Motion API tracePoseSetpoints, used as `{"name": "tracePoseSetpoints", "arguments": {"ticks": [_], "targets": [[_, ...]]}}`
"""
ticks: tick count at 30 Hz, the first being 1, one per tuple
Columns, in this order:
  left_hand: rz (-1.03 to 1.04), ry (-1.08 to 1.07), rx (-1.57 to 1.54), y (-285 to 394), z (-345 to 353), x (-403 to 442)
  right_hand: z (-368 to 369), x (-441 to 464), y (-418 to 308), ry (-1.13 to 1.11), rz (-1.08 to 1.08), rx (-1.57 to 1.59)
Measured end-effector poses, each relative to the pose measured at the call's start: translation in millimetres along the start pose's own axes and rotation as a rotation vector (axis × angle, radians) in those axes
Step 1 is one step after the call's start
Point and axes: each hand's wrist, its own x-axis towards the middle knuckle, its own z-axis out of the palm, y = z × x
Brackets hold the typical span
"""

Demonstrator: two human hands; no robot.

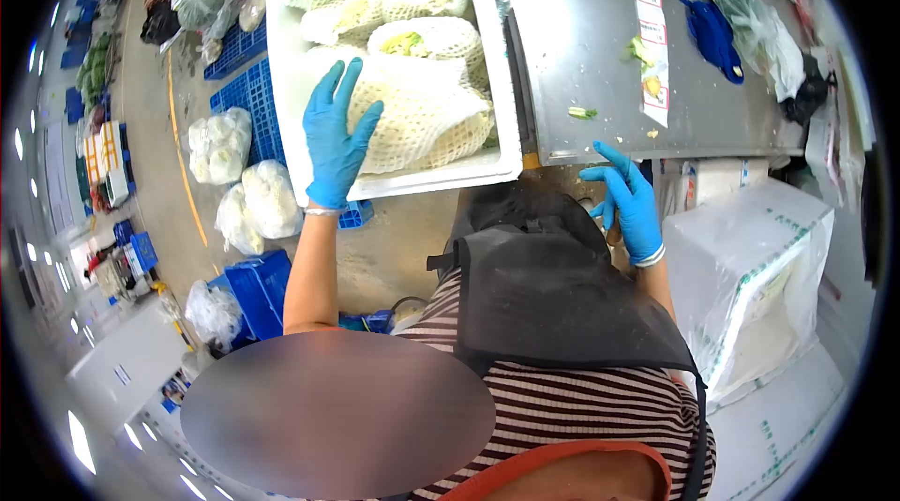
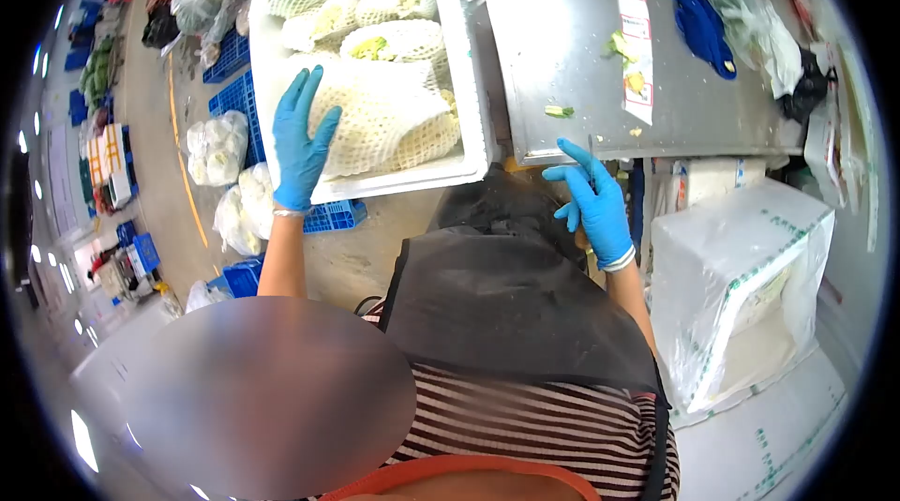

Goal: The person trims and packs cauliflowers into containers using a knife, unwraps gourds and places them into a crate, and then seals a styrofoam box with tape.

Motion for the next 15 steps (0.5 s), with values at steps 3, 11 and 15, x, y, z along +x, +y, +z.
{"name": "tracePoseSetpoints", "arguments": {"ticks": [3, 11, 15], "targets": [[0.011, -0.089, 0.363, -21.3, 52.6, -5.7, -6.7, -12.6, 6.4, 0.072, 0.008, 0.033], [0.254, -0.125, 0.602, -69.4, 57.4, -9.9, -74.5, -97.1, 29.5, 0.167, -0.033, 0.065], [0.232, 0.148, 0.127, 147.8, 73.3, 34.2, -145.8, -183.1, 56.9, 0.551, -0.126, 0.03]]}}
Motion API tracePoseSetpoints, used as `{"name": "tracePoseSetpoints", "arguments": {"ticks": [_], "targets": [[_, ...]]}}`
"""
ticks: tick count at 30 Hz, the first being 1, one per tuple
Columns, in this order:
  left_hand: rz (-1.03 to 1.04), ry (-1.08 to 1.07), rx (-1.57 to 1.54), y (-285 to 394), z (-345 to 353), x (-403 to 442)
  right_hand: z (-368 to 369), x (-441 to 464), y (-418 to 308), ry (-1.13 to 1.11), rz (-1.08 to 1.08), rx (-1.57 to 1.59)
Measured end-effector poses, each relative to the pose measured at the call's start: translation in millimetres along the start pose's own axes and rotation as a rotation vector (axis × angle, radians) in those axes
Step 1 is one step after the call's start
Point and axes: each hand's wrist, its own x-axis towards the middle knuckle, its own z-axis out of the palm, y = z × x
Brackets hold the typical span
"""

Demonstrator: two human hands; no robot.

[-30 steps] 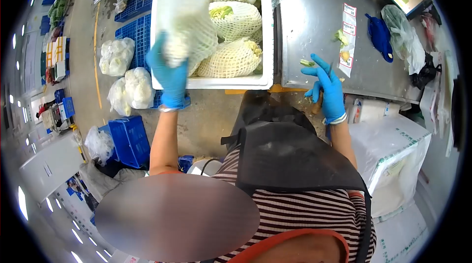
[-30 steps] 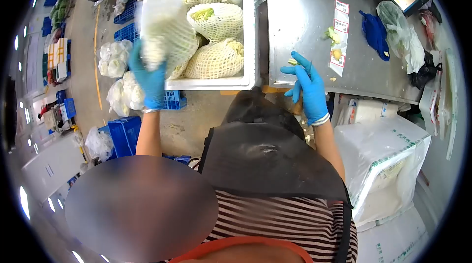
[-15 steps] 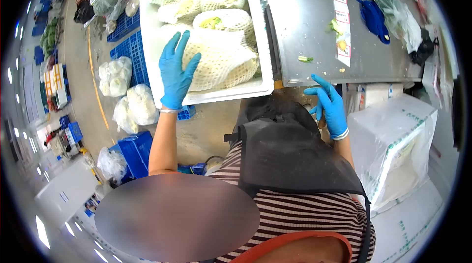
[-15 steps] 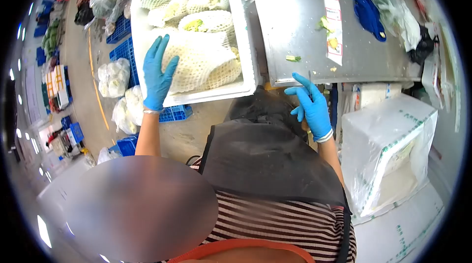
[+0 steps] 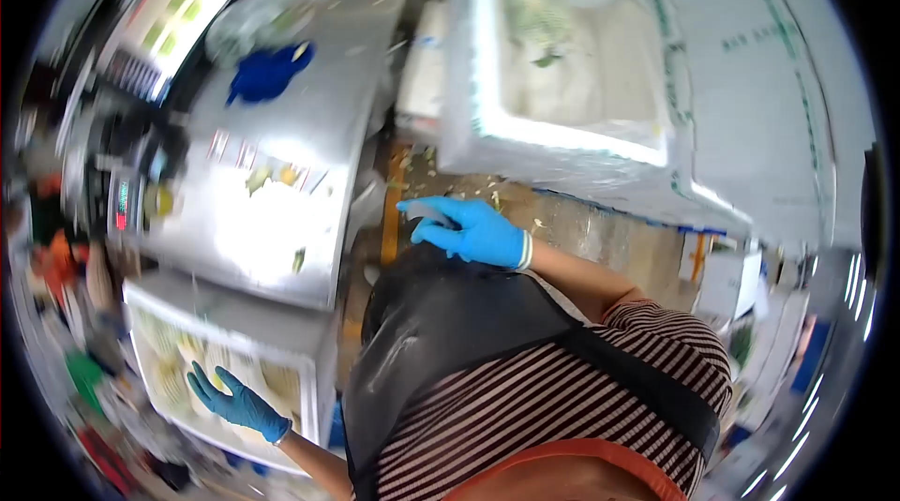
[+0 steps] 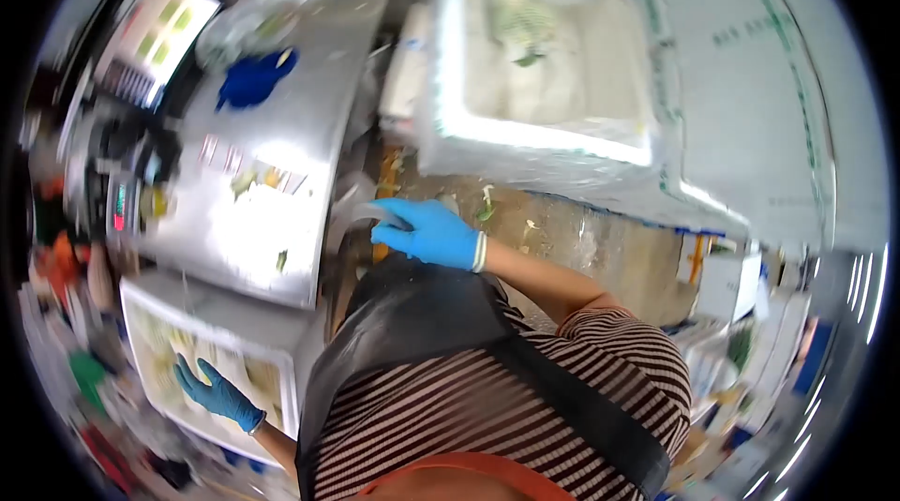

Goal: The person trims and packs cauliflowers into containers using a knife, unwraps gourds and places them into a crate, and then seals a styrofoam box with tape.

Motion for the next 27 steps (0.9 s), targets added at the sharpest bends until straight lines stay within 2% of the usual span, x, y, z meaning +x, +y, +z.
{"name": "tracePoseSetpoints", "arguments": {"ticks": [2, 3, 5, 6, 8, 9, 10, 11, 12, 13, 16, 18, 20, 22, 23, 26, 27], "targets": [[0.034, -0.097, -0.456, 106.3, 38.0, 34.2, -64.6, -18.3, 0.0, 0.184, -0.022, 0.148], [0.128, -0.196, -0.622, 181.0, 40.8, 41.6, -92.0, -29.1, 14.1, 0.313, 0.115, 0.239], [0.329, -0.415, -0.976, 315.9, 68.2, 44.5, -147.1, -60.0, 19.7, 0.53, -0.02, 0.396], [0.382, -0.589, -1.01, 385.2, 72.0, 38.3, -169.7, -72.7, 31.4, 0.693, -0.01, 0.376], [0.46, -1.072, -1.134, 503.3, 95.4, 16.6, -211.9, -99.1, 63.4, 0.907, -0.068, 0.455], [0.458, -1.257, -1.17, 552.9, 117.1, 4.9, -230.3, -111.7, 78.2, 0.989, -0.075, 0.438], [0.36, -1.483, -1.203, 599.4, 143.0, -6.6, -245.5, -121.4, 97.4, 1.059, -0.058, 0.501], [0.239, -1.661, -1.267, 632.5, 184.2, -17.7, -258.5, -130.2, 110.7, 1.093, -0.053, 0.543], [0.035, -1.726, -1.262, 663.4, 234.1, -31.2, -269.3, -136.8, 121.7, 1.124, -0.047, 0.584], [-0.234, -1.722, -1.178, 696.8, 272.2, -42.8, -277.8, -140.7, 131.8, 1.108, -0.051, 0.637], [-0.29, -1.582, -0.934, 785.4, 336.2, -70.5, -293.2, -143.0, 152.3, 1.046, -0.059, 0.767], [-0.469, -1.56, -1.121, 829.8, 386.5, -88.1, -299.4, -145.5, 153.7, 0.986, -0.056, 0.806], [-0.706, -1.575, -1.501, 843.8, 500.1, -111.7, -302.5, -147.3, 158.0, 0.947, -0.047, 0.847], [-0.734, -1.482, -1.508, 854.6, 517.8, -121.3, -304.2, -148.0, 162.5, 0.927, -0.033, 0.888], [-0.678, -1.419, -1.472, 855.3, 524.9, -122.1, -305.4, -146.4, 161.5, 0.938, -0.082, 0.902], [-0.52, -1.222, -1.366, 852.6, 490.9, -113.5, -308.7, -144.4, 158.9, 0.915, -0.082, 0.883], [-0.466, -1.156, -1.336, 852.9, 475.4, -109.0, -312.0, -146.3, 154.7, 0.883, -0.018, 0.876]]}}
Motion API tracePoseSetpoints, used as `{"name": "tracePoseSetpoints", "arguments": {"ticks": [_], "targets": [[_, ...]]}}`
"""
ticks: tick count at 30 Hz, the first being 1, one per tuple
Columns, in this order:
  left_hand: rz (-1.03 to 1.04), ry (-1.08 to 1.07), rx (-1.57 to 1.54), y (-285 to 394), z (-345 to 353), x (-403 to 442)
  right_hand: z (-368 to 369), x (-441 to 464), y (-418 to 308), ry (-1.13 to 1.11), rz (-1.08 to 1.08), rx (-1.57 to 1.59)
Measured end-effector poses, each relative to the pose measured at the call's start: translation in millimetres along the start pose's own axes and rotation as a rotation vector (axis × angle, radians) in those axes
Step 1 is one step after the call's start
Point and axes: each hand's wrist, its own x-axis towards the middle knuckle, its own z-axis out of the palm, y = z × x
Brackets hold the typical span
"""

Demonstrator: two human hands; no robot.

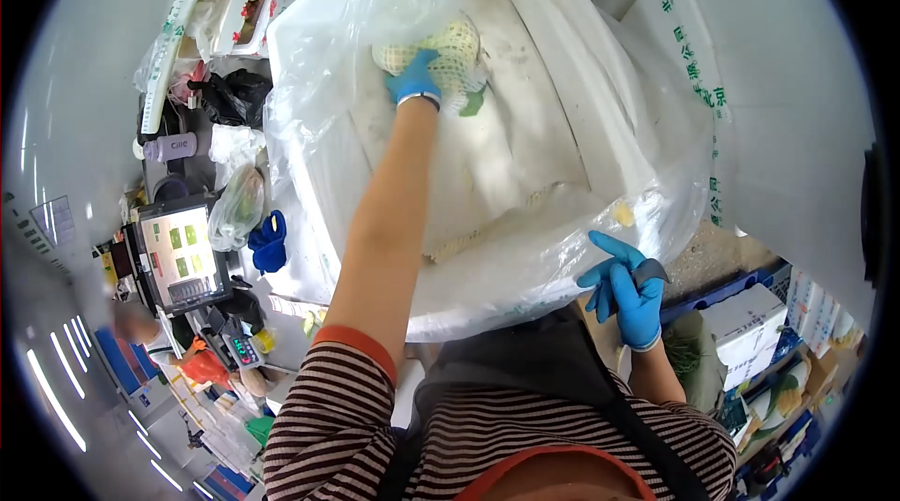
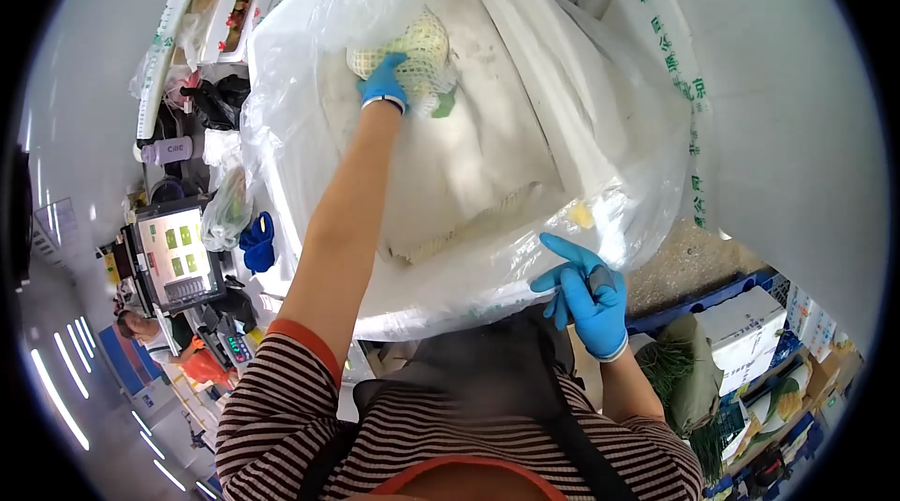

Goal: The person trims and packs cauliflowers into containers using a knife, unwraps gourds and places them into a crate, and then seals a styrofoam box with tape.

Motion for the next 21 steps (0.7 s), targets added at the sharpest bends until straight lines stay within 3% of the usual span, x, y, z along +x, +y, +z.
{"name": "tracePoseSetpoints", "arguments": {"ticks": [5, 8, 11, 14, 17, 19, 21], "targets": [[0.268, -0.005, 0.12, 13.9, -3.7, -26.7, -1.4, -4.6, -2.0, -0.016, 0.026, -0.026], [0.263, 0.027, 0.585, 45.7, -7.6, -67.6, -4.3, -2.8, -2.2, -0.039, -0.002, -0.024], [0.533, 0.087, 0.982, 71.2, -23.9, -117.8, -1.0, -3.4, -3.3, -0.054, 0.011, -0.049], [0.471, -0.352, 0.818, 113.6, -66.1, -151.2, 1.1, -6.6, -1.0, -0.036, -0.039, -0.105], [0.374, -0.531, 0.795, 195.6, -100.9, -244.8, 16.2, -16.9, -2.6, -0.042, -0.17, -0.191], [0.473, -0.616, 1.025, 249.1, -137.4, -299.7, 33.9, -27.7, -5.6, -0.124, -0.291, -0.186], [0.578, -0.752, 0.969, 282.5, -187.5, -341.3, 57.1, -41.8, -5.6, -0.163, -0.363, -0.211]]}}
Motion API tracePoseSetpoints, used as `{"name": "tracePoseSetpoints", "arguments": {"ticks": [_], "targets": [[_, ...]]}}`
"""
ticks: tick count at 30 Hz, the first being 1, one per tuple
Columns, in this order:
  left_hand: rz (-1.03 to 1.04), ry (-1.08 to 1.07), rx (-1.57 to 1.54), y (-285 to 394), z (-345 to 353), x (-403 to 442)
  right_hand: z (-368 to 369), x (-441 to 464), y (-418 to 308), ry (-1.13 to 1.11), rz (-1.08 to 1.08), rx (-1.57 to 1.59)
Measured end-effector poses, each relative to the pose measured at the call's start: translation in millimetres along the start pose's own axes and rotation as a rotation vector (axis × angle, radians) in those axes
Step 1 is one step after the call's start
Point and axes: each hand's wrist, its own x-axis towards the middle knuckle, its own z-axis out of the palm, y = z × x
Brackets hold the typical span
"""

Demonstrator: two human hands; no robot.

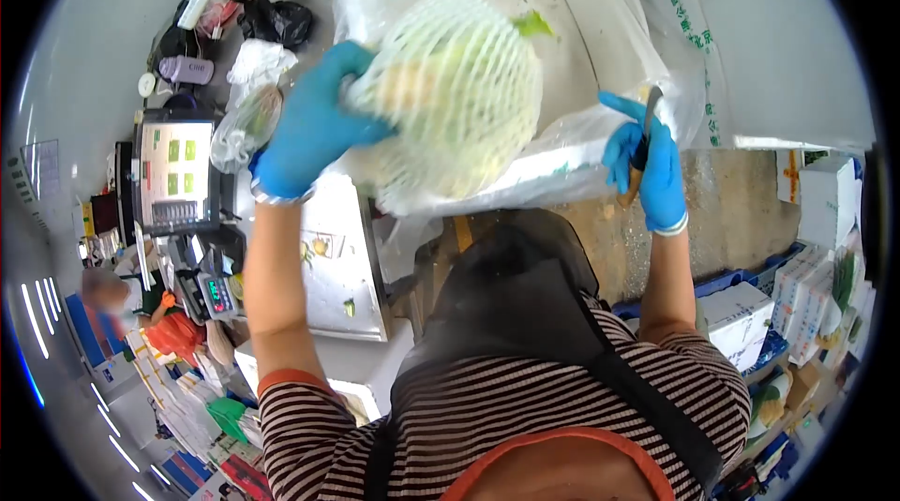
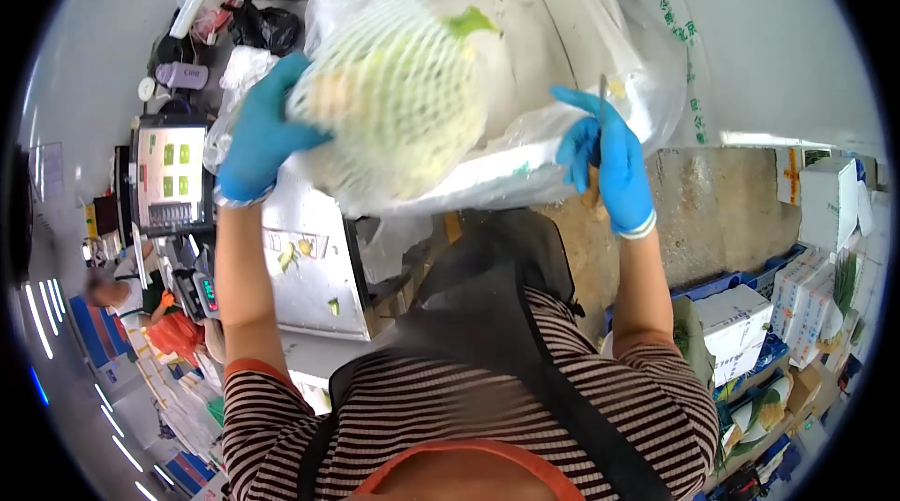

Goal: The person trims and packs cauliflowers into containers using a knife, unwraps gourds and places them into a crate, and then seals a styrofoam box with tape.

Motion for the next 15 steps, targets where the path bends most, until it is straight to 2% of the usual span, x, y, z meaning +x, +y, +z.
{"name": "tracePoseSetpoints", "arguments": {"ticks": [2, 3, 5, 6, 7, 9, 10, 11, 12, 14, 15], "targets": [[0.093, -0.113, 0.161, -1.7, -34.4, -57.8, 32.1, -3.8, -8.0, -0.019, -0.03, -0.059], [0.053, -0.132, 0.114, -8.5, -41.8, -88.9, 48.1, -3.9, -2.0, -0.131, -0.104, -0.145], [0.016, -0.19, 0.074, -21.8, -43.7, -143.6, 93.1, -10.2, 10.7, -0.414, 0.024, -0.159], [0.011, -0.202, 0.041, -28.4, -39.9, -168.8, 123.2, -16.0, 13.6, -0.576, 0.221, -0.091], [-0.092, -0.232, -0.047, -36.7, -31.1, -193.4, 152.2, -25.3, 19.8, -0.704, 0.407, -0.086], [-0.174, -0.291, -0.067, -61.6, -13.4, -233.9, 194.1, -46.9, 45.5, -0.894, 0.561, -0.127], [-0.234, -0.303, -0.07, -70.6, -5.3, -252.9, 202.3, -57.6, 89.5, -0.961, 0.515, -0.093], [-0.373, -0.232, -0.21, -77.0, -0.2, -274.7, 210.4, -68.9, 133.3, -1.026, 0.469, -0.055], [-0.45, -0.162, -0.354, -76.8, -0.1, -292.5, 218.1, -78.8, 123.9, -0.96, 0.589, -0.087], [-0.34, -0.082, -0.491, -95.0, 0.4, -331.5, 225.6, -91.7, 122.6, -1.037, 0.598, 0.07], [-0.234, 0.066, -0.671, -95.7, 1.6, -344.6, 227.8, -97.9, 117.6, -1.067, 0.548, 0.093]]}}
